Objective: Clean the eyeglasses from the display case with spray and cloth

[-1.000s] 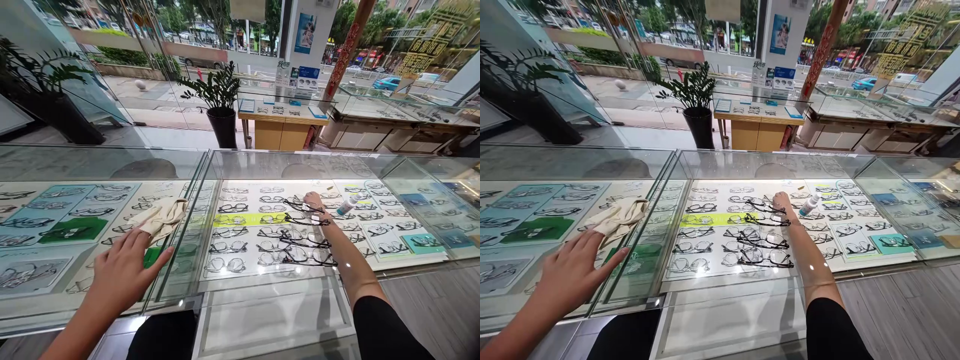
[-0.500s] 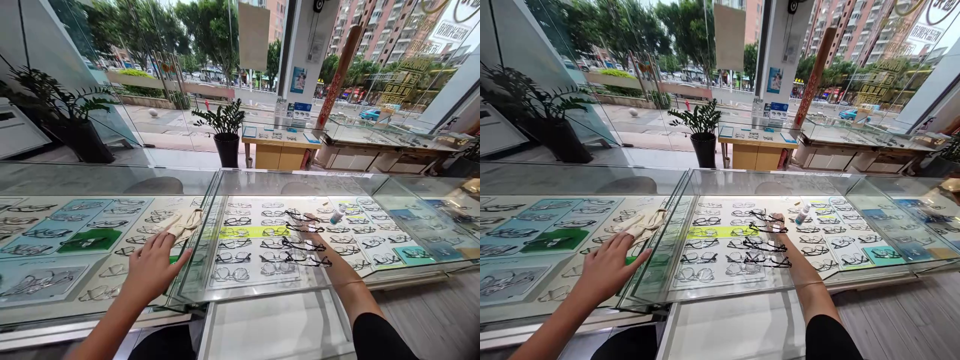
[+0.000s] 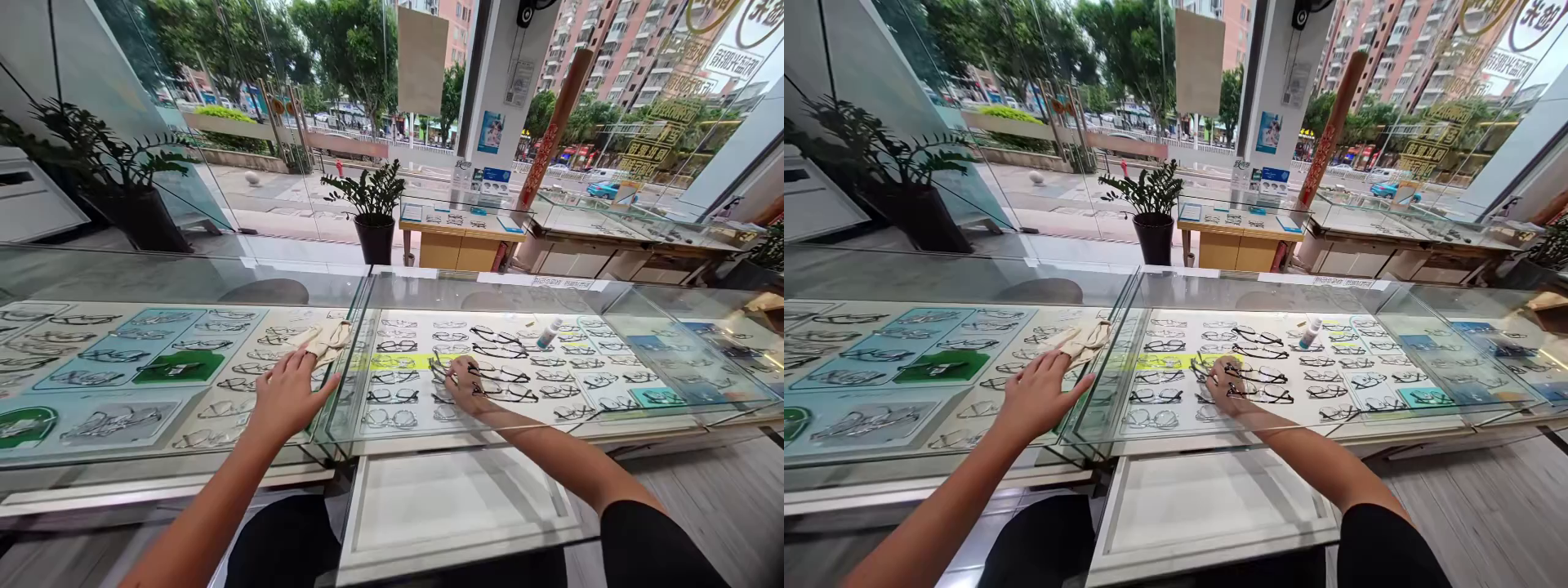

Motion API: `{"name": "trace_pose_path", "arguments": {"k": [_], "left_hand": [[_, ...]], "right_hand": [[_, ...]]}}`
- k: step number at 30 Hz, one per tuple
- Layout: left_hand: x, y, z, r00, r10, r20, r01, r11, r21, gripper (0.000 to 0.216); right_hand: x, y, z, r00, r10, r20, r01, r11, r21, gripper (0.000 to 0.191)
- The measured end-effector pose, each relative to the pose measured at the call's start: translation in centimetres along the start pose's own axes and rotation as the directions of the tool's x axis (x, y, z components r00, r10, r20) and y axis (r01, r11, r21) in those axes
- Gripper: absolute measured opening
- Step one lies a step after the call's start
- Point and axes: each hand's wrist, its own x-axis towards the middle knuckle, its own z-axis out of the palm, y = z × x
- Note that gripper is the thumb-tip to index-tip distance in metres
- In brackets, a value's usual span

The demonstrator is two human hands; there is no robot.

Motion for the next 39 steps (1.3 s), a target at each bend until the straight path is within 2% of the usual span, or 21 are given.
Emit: {"name": "trace_pose_path", "arguments": {"k": [3,6,8,12,16,19,22,23,27,30,34,36,39], "left_hand": [[0.0,0.2,0.1,1.0,-0.002,-0.006,0.002,1.0,-0.003,0.071],[-0.1,0.3,0.1,1.0,0.003,-0.012,-0.003,1.0,-0.004,0.071],[-0.2,0.4,0.1,1.0,0.011,-0.018,-0.011,1.0,-0.003,0.071],[-0.4,0.3,0.3,0.999,0.036,-0.041,-0.036,0.999,-0.011,0.071],[-0.5,0.2,0.5,0.998,0.039,-0.054,-0.041,0.999,-0.036,0.072],[-0.5,0.0,0.6,0.997,0.042,-0.059,-0.045,0.998,-0.045,0.072],[-0.4,-0.2,0.8,0.998,0.046,-0.046,-0.048,0.998,-0.041,0.074],[-0.4,-0.2,0.9,0.998,0.047,-0.042,-0.049,0.998,-0.042,0.075],[-0.3,-0.3,1.1,0.998,0.042,-0.043,-0.044,0.998,-0.049,0.075],[-0.3,-0.3,1.1,0.998,0.038,-0.042,-0.04,0.998,-0.045,0.076],[-0.3,-0.2,1.0,0.998,0.041,-0.048,-0.043,0.998,-0.046,0.077],[-0.3,-0.2,1.0,0.998,0.039,-0.053,-0.041,0.998,-0.048,0.077],[-0.2,-0.2,0.8,0.998,0.035,-0.061,-0.038,0.998,-0.053,0.074]], "right_hand": [[-1.5,-2.3,1.4,0.995,0.012,0.104,-0.02,0.997,0.077,0.013],[-3.6,-4.7,0.6,0.963,-0.068,0.259,0.027,0.987,0.16,0.019],[-4.7,-6.4,-0.6,0.921,-0.123,0.37,0.04,0.974,0.225,0.018],[-5.5,-9.4,-3.1,0.794,-0.241,0.558,-0.004,0.916,0.402,0.018],[-5.3,-12.1,-5.6,0.697,-0.36,0.62,-0.023,0.853,0.522,0.024],[-4.7,-14.0,-8.7,0.645,-0.426,0.634,-0.037,0.812,0.582,0.022],[-3.0,-15.1,-13.0,0.643,-0.479,0.598,-0.041,0.758,0.651,0.018],[-2.1,-15.1,-14.6,0.671,-0.471,0.573,-0.028,0.755,0.655,0.016],[2.9,-13.0,-19.9,0.774,-0.402,0.489,0.081,0.829,0.554,0.011],[7.2,-9.5,-22.1,0.838,-0.275,0.472,0.096,0.925,0.368,0.006],[11.9,-3.8,-22.3,0.882,-0.004,0.472,0.024,0.999,-0.035,0.006],[13.6,-1.0,-21.6,0.875,0.162,0.455,-0.038,0.962,-0.27,0.007],[15.0,2.5,-20.2,0.866,0.269,0.422,-0.088,0.912,-0.4,0.008]]}}
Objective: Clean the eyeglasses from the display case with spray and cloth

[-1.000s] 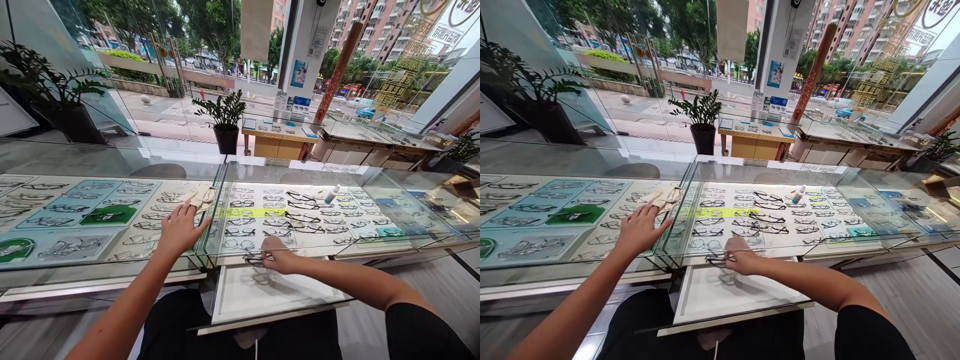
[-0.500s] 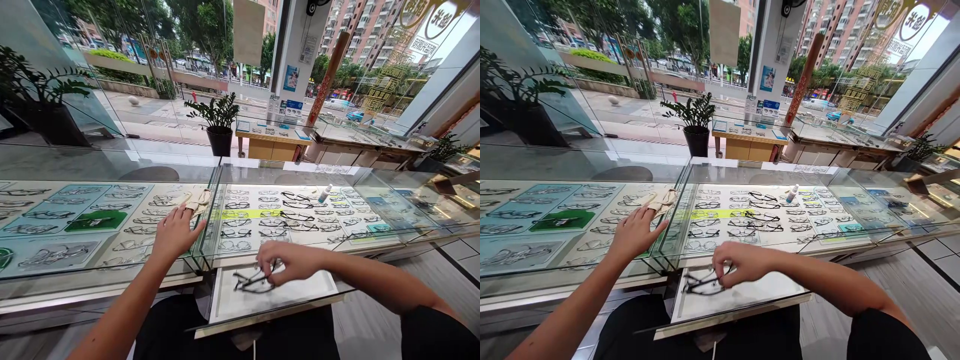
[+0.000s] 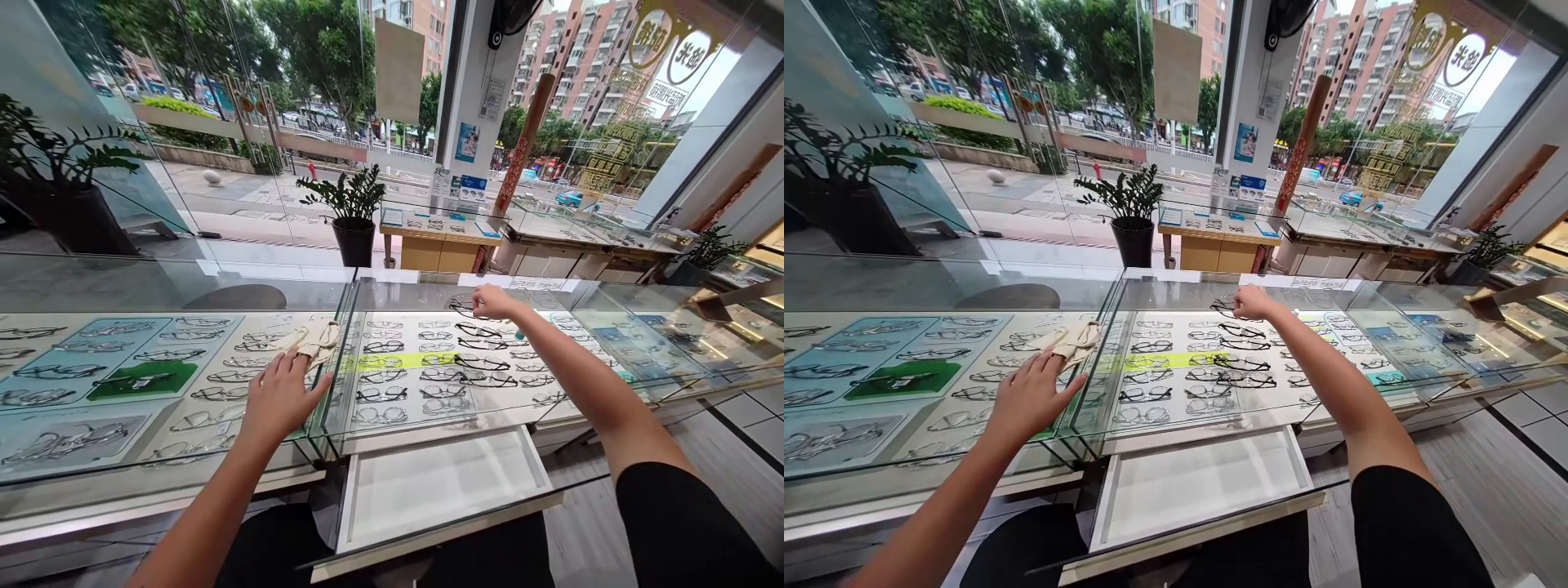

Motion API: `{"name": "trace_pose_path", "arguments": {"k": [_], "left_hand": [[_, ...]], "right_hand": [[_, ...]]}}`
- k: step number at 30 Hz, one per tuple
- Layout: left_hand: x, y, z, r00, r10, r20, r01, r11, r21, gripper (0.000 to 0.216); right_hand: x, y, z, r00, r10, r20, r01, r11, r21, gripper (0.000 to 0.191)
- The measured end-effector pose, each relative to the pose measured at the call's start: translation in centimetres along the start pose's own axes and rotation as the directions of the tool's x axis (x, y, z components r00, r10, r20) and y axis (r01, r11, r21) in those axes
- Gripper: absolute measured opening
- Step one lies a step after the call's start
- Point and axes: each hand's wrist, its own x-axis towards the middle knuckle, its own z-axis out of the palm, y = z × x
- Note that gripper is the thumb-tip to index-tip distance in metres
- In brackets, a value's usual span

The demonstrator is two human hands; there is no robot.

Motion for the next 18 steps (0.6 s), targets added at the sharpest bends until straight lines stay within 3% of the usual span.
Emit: {"name": "trace_pose_path", "arguments": {"k": [7,18], "left_hand": [[0.2,0.1,-0.5,1.0,-0.012,-0.002,0.012,1.0,0.011,0.068],[0.2,0.6,-1.0,0.999,-0.032,0.035,0.031,0.999,0.023,0.07]], "right_hand": [[2.8,3.5,4.0,0.991,0.136,0.015,-0.133,0.985,-0.114,0.007],[2.9,5.1,6.7,0.994,0.112,0.018,-0.109,0.986,-0.129,0.011]]}}
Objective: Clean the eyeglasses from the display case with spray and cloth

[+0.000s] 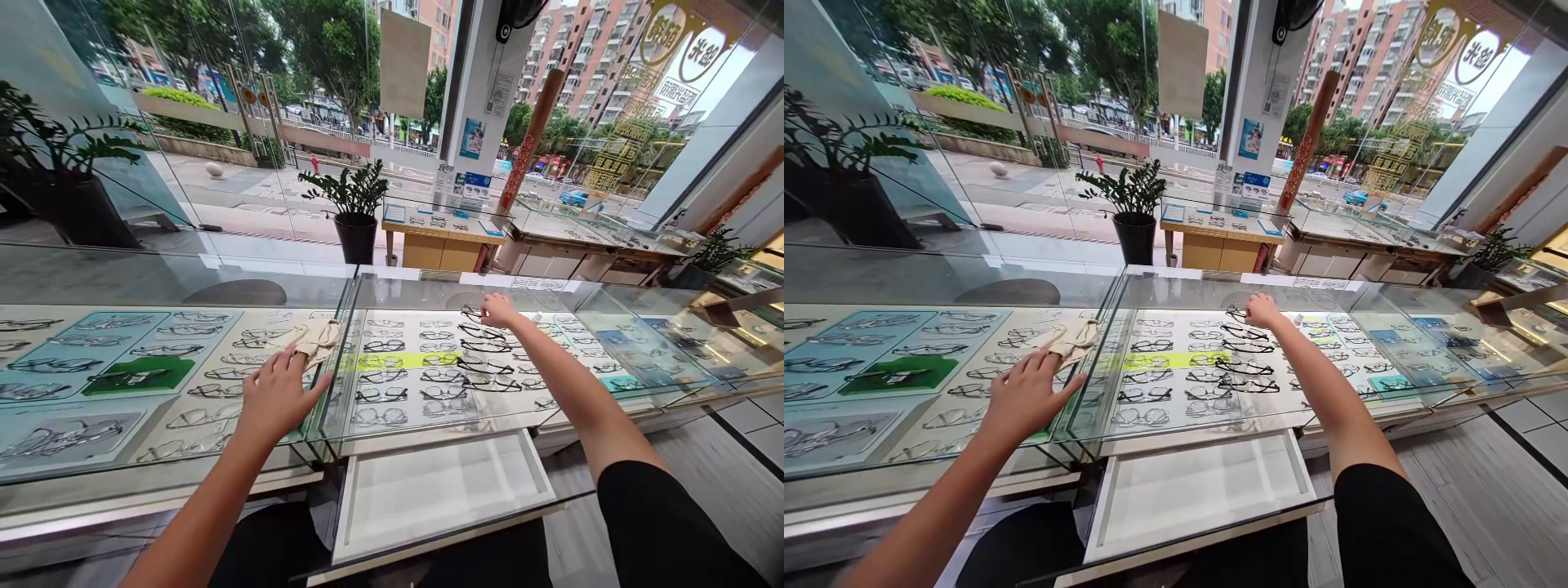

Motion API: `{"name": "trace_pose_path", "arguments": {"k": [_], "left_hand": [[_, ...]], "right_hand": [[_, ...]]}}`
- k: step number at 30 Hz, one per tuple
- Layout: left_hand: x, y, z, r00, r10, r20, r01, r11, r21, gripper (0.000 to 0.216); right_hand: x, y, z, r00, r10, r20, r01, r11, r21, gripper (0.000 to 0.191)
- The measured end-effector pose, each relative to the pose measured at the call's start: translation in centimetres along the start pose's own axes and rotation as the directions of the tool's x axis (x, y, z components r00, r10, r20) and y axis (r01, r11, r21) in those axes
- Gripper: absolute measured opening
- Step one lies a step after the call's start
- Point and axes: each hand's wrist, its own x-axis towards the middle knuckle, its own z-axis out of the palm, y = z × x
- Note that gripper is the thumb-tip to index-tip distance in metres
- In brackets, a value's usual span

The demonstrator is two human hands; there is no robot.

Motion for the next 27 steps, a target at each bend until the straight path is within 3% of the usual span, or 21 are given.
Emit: {"name": "trace_pose_path", "arguments": {"k": [7,12,18,23,27], "left_hand": [[-0.2,0.0,-0.1,1.0,0.004,0.002,-0.004,1.0,-0.002,0.07],[-0.1,0.0,0.2,1.0,0.002,-0.005,-0.002,1.0,-0.004,0.07],[-0.4,0.2,0.0,1.0,0.002,-0.015,-0.002,1.0,-0.014,0.069],[-0.5,0.2,0.0,1.0,0.025,-0.002,-0.025,0.999,-0.035,0.071],[-0.7,-0.3,0.1,0.999,0.017,-0.038,-0.021,0.994,-0.107,0.075]], "right_hand": [[-1.3,-0.6,-0.5,0.998,-0.006,-0.064,0.006,1.0,-0.008,0.007],[-4.2,-2.3,-2.4,0.978,-0.005,-0.209,0.006,1.0,0.004,0.026],[-11.6,-6.6,-3.7,0.884,-0.179,-0.432,0.25,0.962,0.112,0.018],[-18.3,-9.4,-2.5,0.856,-0.26,-0.447,0.382,0.901,0.206,0.013],[-21.7,-8.3,-0.4,0.859,-0.224,-0.461,0.358,0.906,0.226,0.013]]}}
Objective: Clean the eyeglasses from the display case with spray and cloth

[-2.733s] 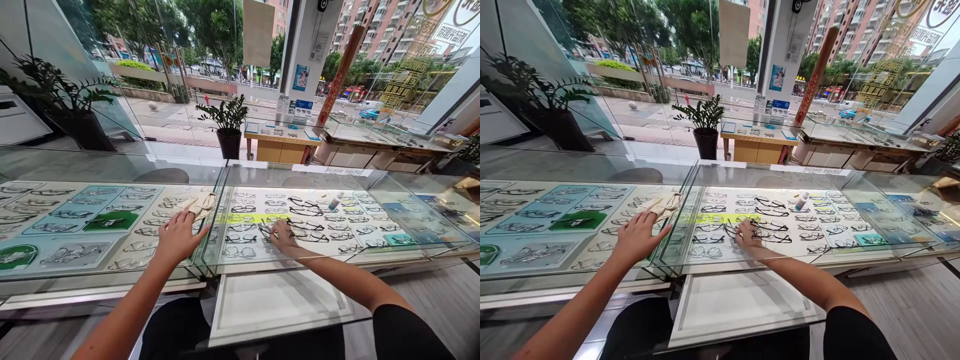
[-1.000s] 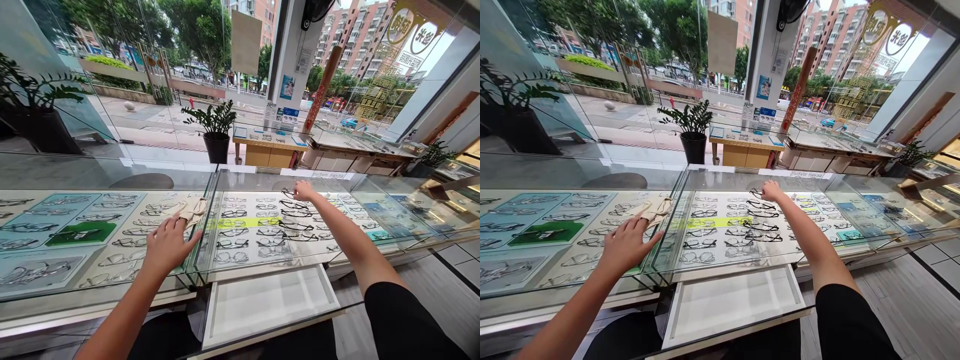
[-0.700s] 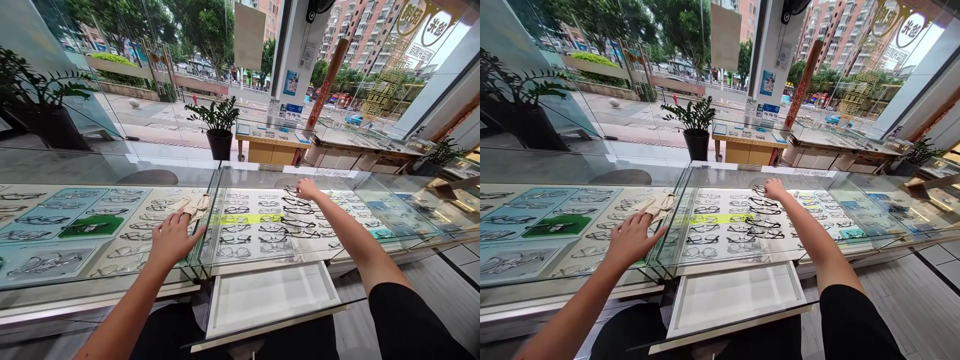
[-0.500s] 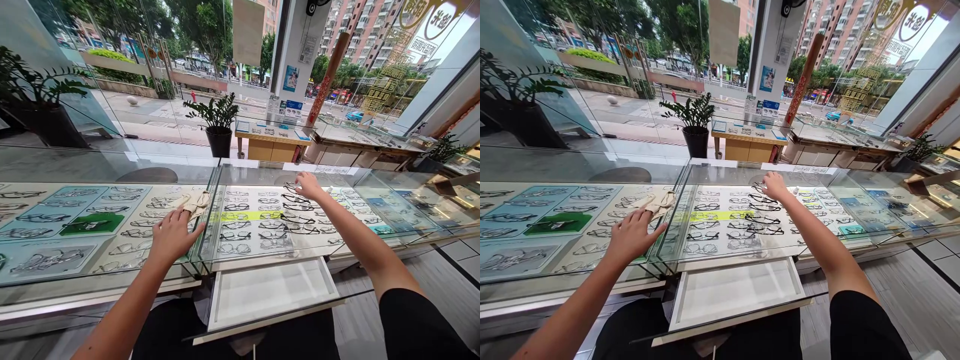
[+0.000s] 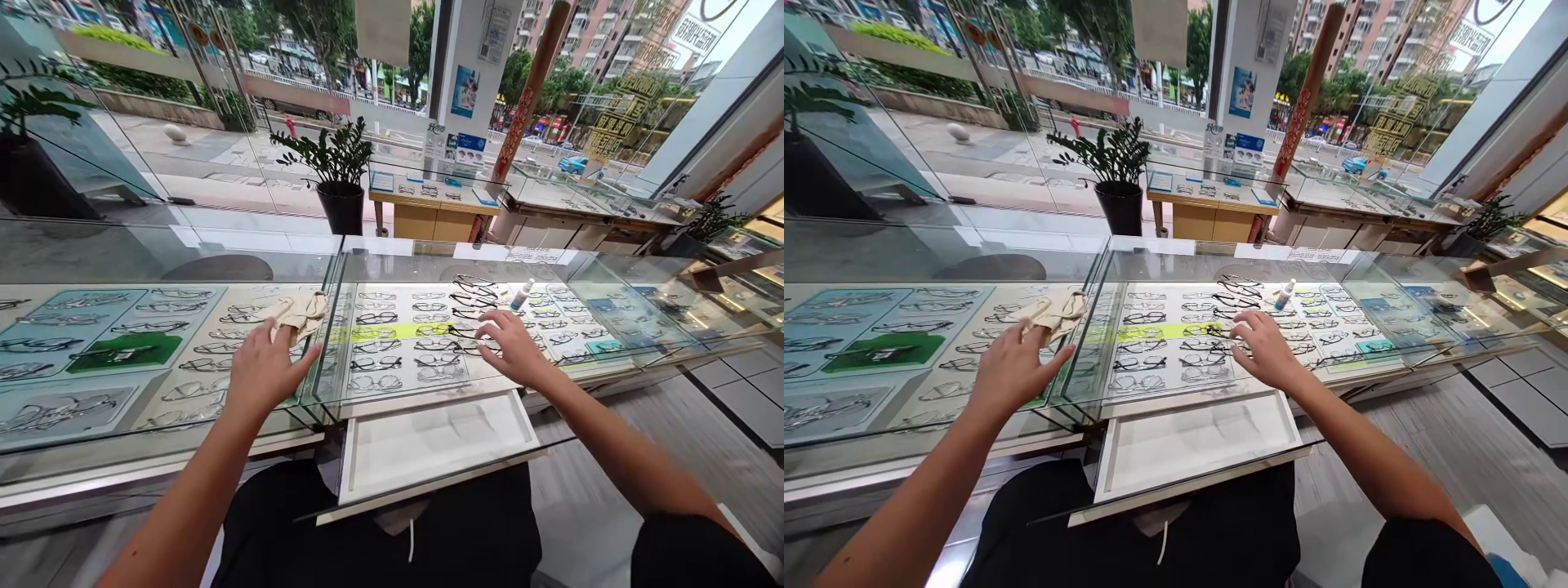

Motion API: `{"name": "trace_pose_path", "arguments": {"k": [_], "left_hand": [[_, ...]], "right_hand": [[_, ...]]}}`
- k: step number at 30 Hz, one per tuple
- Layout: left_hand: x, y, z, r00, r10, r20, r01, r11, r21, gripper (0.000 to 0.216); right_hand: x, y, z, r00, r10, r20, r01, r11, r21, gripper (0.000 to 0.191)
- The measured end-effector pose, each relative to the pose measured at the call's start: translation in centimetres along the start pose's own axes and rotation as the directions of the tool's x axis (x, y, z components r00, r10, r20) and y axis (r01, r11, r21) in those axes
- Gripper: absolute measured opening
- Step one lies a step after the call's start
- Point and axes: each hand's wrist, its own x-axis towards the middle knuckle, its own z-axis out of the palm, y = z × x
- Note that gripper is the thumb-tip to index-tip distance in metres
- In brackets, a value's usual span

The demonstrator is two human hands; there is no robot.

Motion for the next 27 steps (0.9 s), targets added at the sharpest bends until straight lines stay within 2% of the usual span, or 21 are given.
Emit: {"name": "trace_pose_path", "arguments": {"k": [2,3,5,6,7,8,9,10,11,12,13,14,15,16,19,21,23,27], "left_hand": [[-0.7,0.5,-0.8,0.989,0.009,-0.151,-0.019,0.998,-0.061,0.074],[-1.2,1.1,-1.4,0.968,0.014,-0.249,-0.039,0.995,-0.093,0.069],[-2.6,3.4,-3.0,0.931,0.047,-0.363,-0.113,0.98,-0.161,0.053],[-3.4,5.1,-3.8,0.946,0.087,-0.311,-0.157,0.965,-0.208,0.046],[-4.3,6.9,-4.4,0.971,0.179,-0.159,-0.217,0.936,-0.277,0.043],[-5.1,9.0,-4.8,0.951,0.308,0.029,-0.276,0.889,-0.365,0.041],[-5.9,11.0,-4.8,0.873,0.445,0.201,-0.315,0.828,-0.465,0.039],[-6.6,12.9,-4.5,0.755,0.567,0.329,-0.328,0.761,-0.56,0.038],[-7.2,14.7,-3.7,0.629,0.662,0.409,-0.33,0.703,-0.63,0.038],[-7.7,16.1,-2.5,0.527,0.72,0.452,-0.333,0.664,-0.669,0.037],[-8.1,17.3,-0.9,0.49,0.737,0.466,-0.334,0.652,-0.681,0.035],[-8.3,18.2,1.1,0.475,0.741,0.474,-0.347,0.653,-0.673,0.035],[-8.3,18.8,3.2,0.485,0.737,0.471,-0.373,0.661,-0.651,0.035],[-8.2,19.3,5.5,0.521,0.719,0.46,-0.401,0.682,-0.612,0.035],[-6.7,20.3,11.8,0.689,0.608,0.394,-0.46,0.787,-0.41,0.034],[-5.0,20.9,14.9,0.759,0.549,0.35,-0.467,0.833,-0.296,0.033],[-3.2,21.4,16.8,0.771,0.547,0.327,-0.482,0.836,-0.262,0.031],[-0.5,21.6,18.7,0.732,0.591,0.339,-0.526,0.807,-0.27,0.022]], "right_hand": [[-2.1,2.0,0.0,0.995,0.071,-0.073,-0.073,0.997,-0.028,0.013],[-3.2,3.3,0.1,0.986,0.118,-0.12,-0.124,0.991,-0.041,0.013],[-5.4,6.3,0.4,0.954,0.222,-0.203,-0.236,0.971,-0.046,0.013],[-6.4,7.7,0.8,0.937,0.265,-0.226,-0.282,0.959,-0.042,0.013],[-7.4,8.9,1.2,0.919,0.304,-0.251,-0.323,0.946,-0.038,0.013],[-8.2,9.9,1.7,0.901,0.337,-0.274,-0.359,0.933,-0.033,0.014],[-8.8,10.7,2.2,0.886,0.363,-0.288,-0.387,0.922,-0.029,0.014],[-9.3,11.2,2.8,0.876,0.383,-0.292,-0.407,0.913,-0.025,0.015],[-9.7,11.5,3.4,0.872,0.398,-0.287,-0.421,0.907,-0.022,0.016],[-9.9,11.7,3.9,0.871,0.409,-0.273,-0.43,0.902,-0.02,0.017],[-10.0,11.7,4.3,0.871,0.419,-0.256,-0.438,0.899,-0.019,0.017],[-10.0,11.7,4.6,0.87,0.43,-0.241,-0.448,0.894,-0.019,0.018],[-10.0,11.7,4.9,0.866,0.442,-0.232,-0.459,0.888,-0.019,0.019],[-10.0,11.8,5.1,0.861,0.454,-0.228,-0.471,0.882,-0.02,0.019],[-9.9,11.9,5.3,0.848,0.479,-0.229,-0.495,0.869,-0.019,0.019],[-9.9,12.0,5.3,0.844,0.483,-0.232,-0.5,0.866,-0.016,0.017],[-9.8,12.0,5.2,0.843,0.483,-0.238,-0.501,0.865,-0.016,0.015],[-9.7,12.0,5.2,0.837,0.486,-0.253,-0.508,0.861,-0.026,0.012]]}}
